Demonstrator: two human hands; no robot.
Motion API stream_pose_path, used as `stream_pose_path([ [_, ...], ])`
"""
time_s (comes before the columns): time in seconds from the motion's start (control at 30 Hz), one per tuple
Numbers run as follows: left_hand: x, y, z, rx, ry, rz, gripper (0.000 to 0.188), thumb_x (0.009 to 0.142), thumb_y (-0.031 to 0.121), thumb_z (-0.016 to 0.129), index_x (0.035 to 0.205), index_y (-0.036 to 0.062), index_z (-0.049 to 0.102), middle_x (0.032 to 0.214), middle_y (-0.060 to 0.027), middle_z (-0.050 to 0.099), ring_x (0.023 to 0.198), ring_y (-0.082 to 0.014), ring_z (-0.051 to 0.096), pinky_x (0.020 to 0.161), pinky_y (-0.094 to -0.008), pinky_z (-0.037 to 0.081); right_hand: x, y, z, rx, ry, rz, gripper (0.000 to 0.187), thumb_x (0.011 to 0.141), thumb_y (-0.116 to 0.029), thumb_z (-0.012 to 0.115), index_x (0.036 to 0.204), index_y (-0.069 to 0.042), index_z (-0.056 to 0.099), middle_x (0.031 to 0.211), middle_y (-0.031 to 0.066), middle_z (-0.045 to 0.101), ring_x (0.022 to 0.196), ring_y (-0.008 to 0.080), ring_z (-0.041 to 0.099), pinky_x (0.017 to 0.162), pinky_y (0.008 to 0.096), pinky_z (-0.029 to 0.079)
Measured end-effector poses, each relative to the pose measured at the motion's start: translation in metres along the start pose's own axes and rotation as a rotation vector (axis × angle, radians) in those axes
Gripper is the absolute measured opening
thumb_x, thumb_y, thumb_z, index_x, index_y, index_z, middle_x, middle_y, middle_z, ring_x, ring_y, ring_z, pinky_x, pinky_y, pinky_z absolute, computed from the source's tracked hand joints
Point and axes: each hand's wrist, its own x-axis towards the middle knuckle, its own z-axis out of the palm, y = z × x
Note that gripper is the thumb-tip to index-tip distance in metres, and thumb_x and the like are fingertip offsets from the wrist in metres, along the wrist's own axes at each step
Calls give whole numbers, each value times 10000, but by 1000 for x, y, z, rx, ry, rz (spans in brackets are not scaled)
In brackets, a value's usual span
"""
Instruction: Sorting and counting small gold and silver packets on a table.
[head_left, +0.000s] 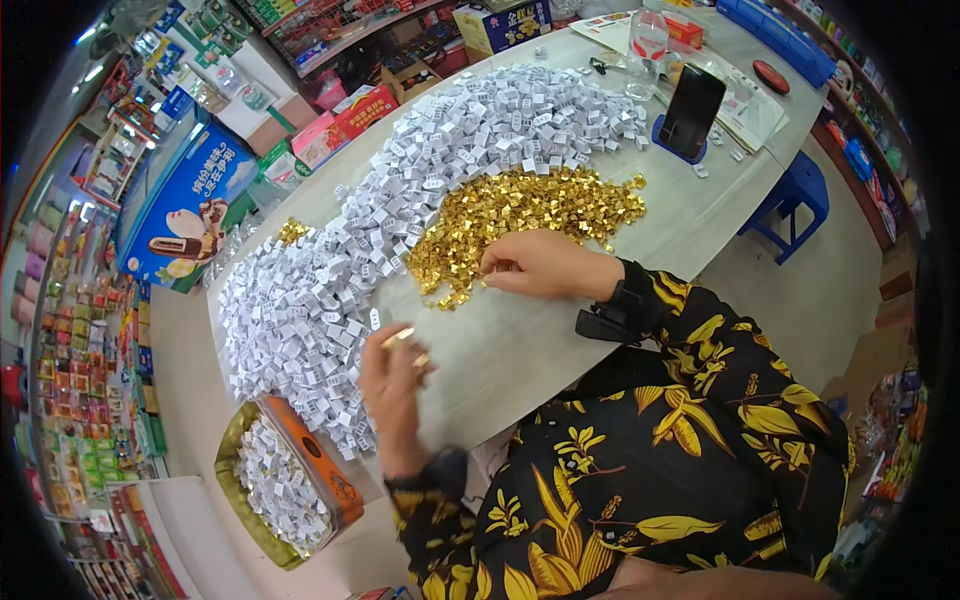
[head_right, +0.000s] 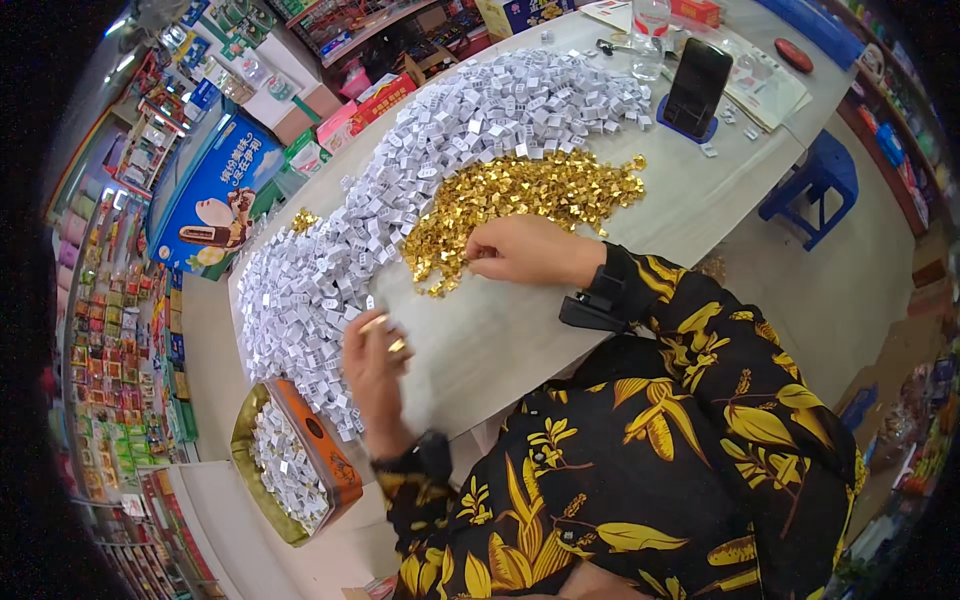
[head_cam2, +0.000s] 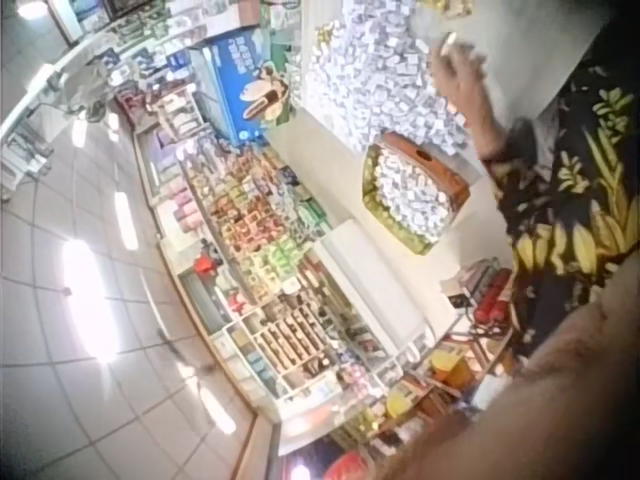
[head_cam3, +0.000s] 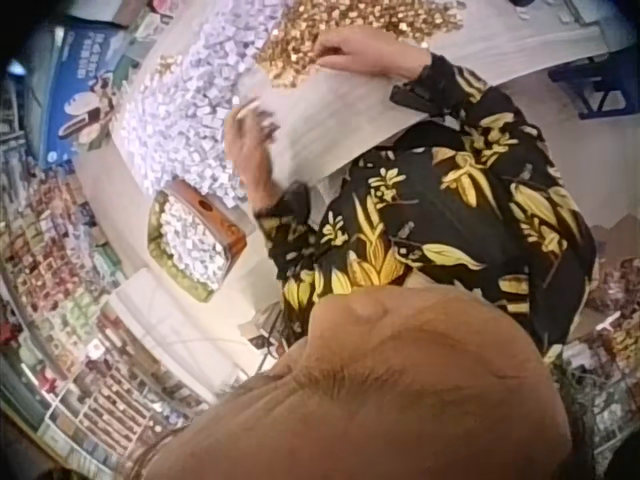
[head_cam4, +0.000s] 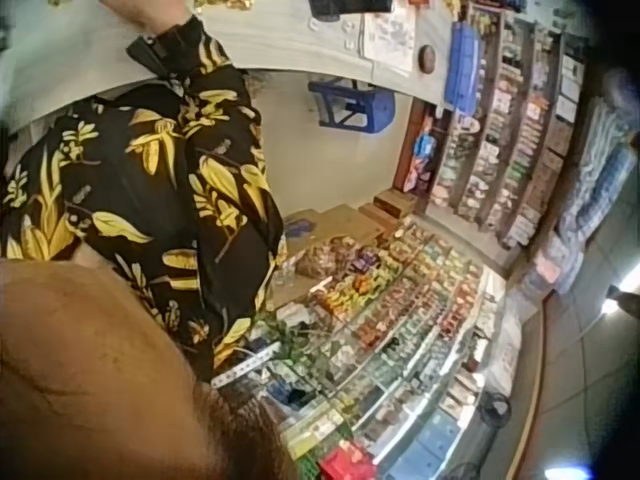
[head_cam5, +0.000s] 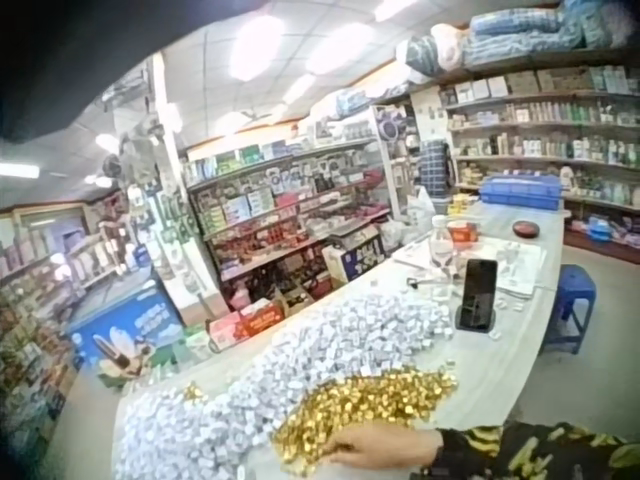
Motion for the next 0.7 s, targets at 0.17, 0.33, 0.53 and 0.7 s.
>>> stream_pose_path([
  [0.17,-47,48,-91,633,474,303,219,905,142,552,1087,22,571,852,-75,599,675,-120,569,577,-216,441,-2,1,4,-228,41,-112,171,790,-224,621,929,-126,645,811,53,609,719,216,614,611,331,489],
  [0.33,-68,64,-164,1407,652,426,278,872,146,594,1107,0,573,959,-128,592,838,-201,575,707,-309,462,-2,-3,11,-341,95,-206,133,787,-224,616,885,-140,649,796,32,598,725,235,613,596,354,488],
  [0.53,-30,39,-111,1239,411,427,299,835,169,616,1095,22,600,944,-165,626,800,-296,602,712,-392,469,-2,1,9,-365,101,-186,106,779,-205,593,835,-130,642,772,35,601,719,247,614,594,369,489],
  [0.7,20,11,-24,1254,69,145,340,836,257,612,1107,52,592,789,-128,652,693,-305,622,636,-365,474,-3,0,6,-256,87,-93,108,768,-184,599,837,-112,639,766,37,616,688,234,617,581,338,485],
])
